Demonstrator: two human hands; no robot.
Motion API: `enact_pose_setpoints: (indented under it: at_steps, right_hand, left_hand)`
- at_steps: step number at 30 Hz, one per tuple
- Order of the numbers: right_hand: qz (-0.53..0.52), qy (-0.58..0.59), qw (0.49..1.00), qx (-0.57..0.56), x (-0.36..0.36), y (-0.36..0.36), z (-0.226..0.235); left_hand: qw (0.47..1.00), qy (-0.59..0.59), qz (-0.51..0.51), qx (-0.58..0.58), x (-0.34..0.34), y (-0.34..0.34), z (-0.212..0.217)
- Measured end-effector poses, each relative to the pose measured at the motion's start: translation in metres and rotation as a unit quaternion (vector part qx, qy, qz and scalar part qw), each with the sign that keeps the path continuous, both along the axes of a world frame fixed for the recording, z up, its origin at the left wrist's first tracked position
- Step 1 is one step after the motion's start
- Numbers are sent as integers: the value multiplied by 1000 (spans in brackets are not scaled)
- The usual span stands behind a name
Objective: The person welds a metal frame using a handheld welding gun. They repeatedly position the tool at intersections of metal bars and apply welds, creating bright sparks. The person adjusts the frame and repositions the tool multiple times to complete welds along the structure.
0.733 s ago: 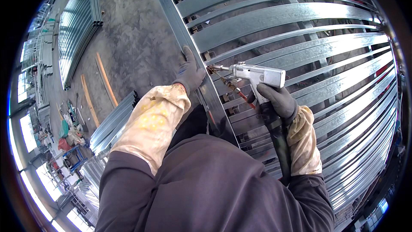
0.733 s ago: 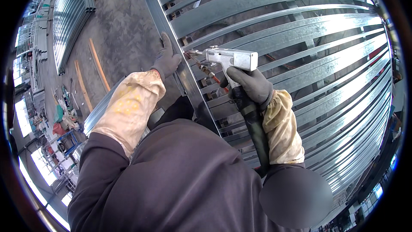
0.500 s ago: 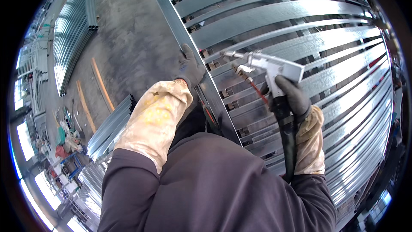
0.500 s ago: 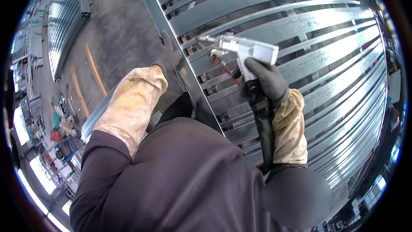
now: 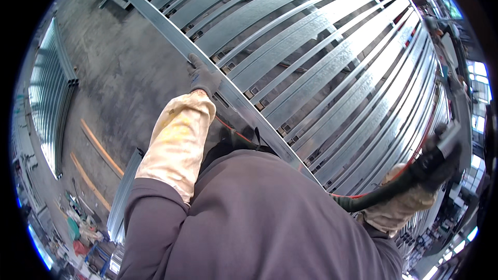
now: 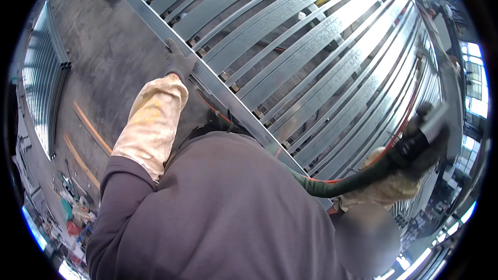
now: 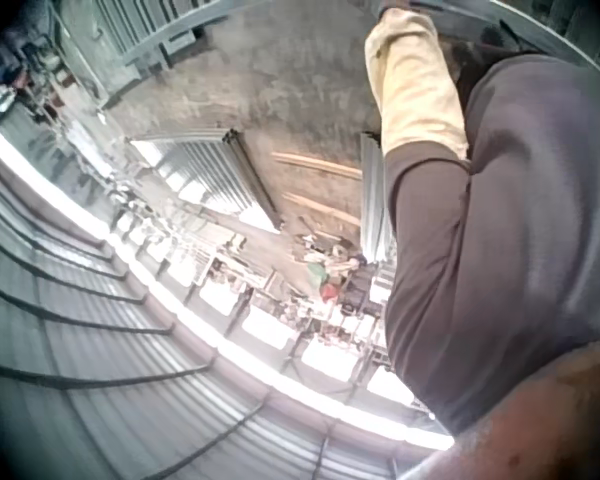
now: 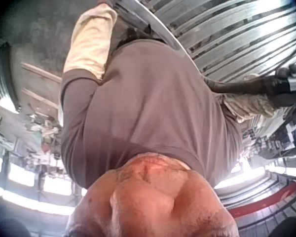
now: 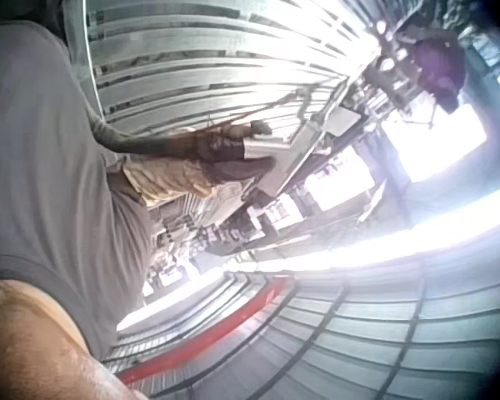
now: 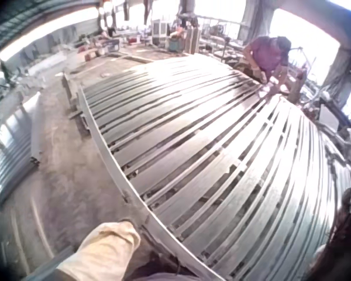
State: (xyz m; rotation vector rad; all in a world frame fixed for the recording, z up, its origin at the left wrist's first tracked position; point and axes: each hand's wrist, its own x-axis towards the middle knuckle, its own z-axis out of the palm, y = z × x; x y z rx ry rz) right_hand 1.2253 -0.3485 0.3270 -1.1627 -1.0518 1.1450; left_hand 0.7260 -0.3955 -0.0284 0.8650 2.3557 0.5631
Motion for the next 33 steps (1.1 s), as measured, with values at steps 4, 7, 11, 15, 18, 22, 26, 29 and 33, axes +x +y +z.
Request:
enact_pose_setpoints:
  at_steps: [4, 7, 11, 15, 18, 22, 26, 29, 33]
  right_hand:
    - [-113, -47, 989, 85, 38, -81, 65]
    - [-198, -89, 967, 131, 60, -146, 103]
    - [-290, -145, 928, 181, 68, -210, 142]
    - [-337, -175, 902, 204, 76, -245, 152]
    - [-345, -175, 897, 213, 81, -248, 140]
    - [-308, -159, 914, 210, 95, -216, 105]
    - [-246, -152, 936, 200, 102, -163, 64]
    - [-197, -356, 892, 198, 81, -115, 22]
    - [21, -212, 977, 18, 59, -36, -44]
  left_hand:
    - [981, 162, -50, 95, 29, -25, 9]
    - [932, 208, -265, 132, 71, -49, 46]
    - [910, 206, -342, 114, 109, -56, 42]
    - [871, 208, -409, 175, 133, -56, 43]
    - [837, 187, -473, 204, 156, -69, 38]
    - [898, 151, -387, 147, 192, -78, 38]
    - [916, 154, -321, 183, 223, -85, 26]
    - [895, 186, -319, 250, 246, -96, 14]
    - [896, 224, -281, 259, 253, -96, 23]
